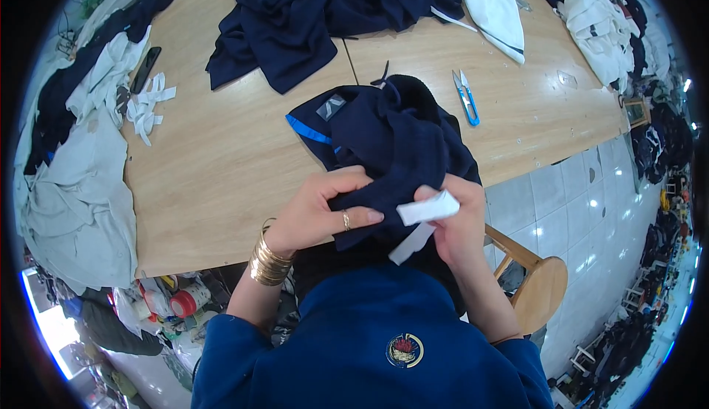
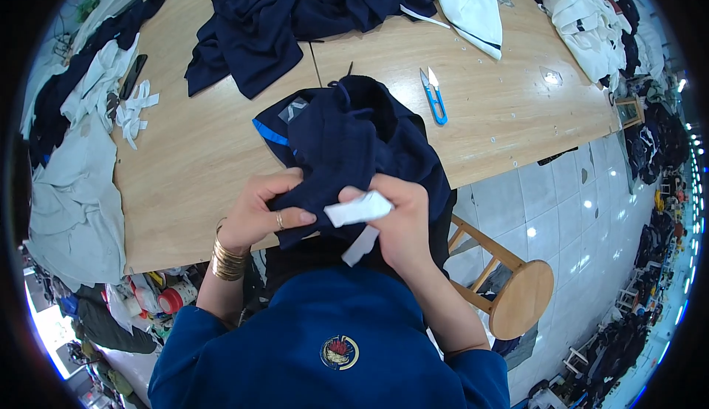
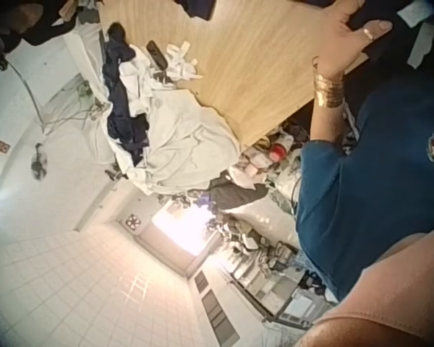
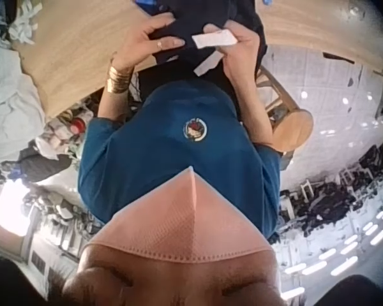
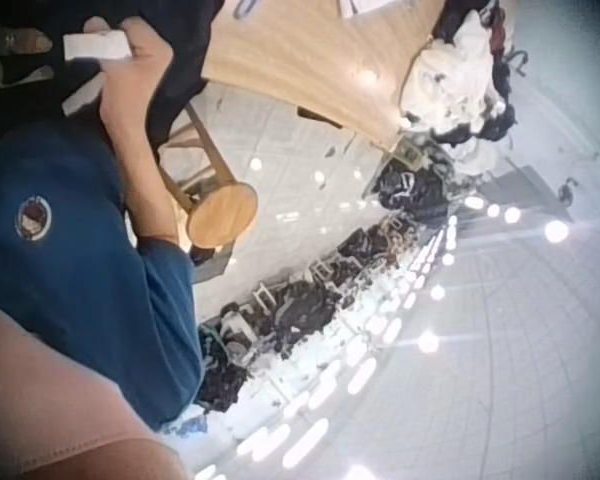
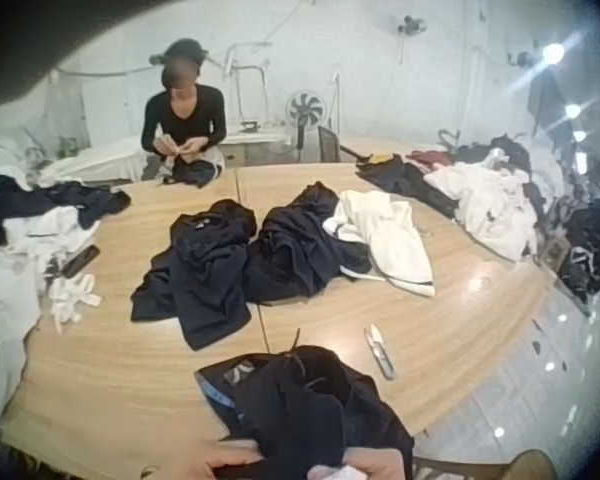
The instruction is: Inspecting and sorting various garments on a workbench in a factory setting.
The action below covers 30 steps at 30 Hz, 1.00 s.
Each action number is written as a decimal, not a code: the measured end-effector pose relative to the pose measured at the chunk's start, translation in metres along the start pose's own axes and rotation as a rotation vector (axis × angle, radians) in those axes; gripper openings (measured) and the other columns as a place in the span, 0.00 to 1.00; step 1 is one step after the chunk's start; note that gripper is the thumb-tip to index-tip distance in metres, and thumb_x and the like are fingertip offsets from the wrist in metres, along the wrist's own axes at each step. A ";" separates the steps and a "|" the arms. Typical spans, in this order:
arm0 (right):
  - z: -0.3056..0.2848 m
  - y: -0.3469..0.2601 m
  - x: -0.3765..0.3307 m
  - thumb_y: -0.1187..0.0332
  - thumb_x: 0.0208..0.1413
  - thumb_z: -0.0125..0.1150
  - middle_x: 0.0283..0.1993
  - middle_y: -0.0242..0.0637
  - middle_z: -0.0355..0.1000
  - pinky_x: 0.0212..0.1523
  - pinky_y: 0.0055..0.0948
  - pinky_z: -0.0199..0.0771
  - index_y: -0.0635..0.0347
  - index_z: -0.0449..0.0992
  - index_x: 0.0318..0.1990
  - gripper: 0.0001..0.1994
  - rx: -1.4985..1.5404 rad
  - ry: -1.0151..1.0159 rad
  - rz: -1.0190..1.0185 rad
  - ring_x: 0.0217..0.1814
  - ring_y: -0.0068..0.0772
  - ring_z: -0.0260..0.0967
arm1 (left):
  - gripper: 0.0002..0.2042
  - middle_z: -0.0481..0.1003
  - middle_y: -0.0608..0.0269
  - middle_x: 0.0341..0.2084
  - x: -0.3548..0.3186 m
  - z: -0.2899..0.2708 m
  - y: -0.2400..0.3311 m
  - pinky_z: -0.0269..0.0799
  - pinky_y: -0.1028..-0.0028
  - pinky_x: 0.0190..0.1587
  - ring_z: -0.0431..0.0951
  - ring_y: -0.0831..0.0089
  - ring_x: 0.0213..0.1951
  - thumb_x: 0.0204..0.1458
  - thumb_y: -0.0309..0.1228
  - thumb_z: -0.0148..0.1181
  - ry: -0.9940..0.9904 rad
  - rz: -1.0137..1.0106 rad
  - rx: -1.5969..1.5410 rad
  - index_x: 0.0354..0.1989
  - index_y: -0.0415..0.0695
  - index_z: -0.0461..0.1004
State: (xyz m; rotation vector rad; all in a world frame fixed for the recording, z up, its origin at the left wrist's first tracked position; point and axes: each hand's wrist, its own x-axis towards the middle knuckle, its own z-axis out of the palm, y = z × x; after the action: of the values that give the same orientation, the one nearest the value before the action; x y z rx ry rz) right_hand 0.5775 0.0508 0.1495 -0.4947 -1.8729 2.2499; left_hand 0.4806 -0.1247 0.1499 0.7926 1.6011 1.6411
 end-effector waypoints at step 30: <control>-0.017 0.038 0.038 0.80 0.39 0.57 0.36 0.35 0.71 0.34 0.21 0.69 0.54 0.74 0.41 0.18 -0.773 -0.278 -0.322 0.34 0.32 0.71 | 0.10 0.70 0.61 0.40 -0.047 0.010 -0.035 0.64 0.67 0.46 0.68 0.63 0.43 0.32 0.20 0.59 0.103 0.191 0.682 0.25 0.43 0.68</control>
State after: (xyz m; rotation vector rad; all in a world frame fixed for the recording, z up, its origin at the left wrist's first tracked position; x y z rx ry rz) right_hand 0.5509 0.0716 0.1043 0.0521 -2.7059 1.3911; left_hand 0.5179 -0.1576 0.1171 1.2436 2.2575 1.2614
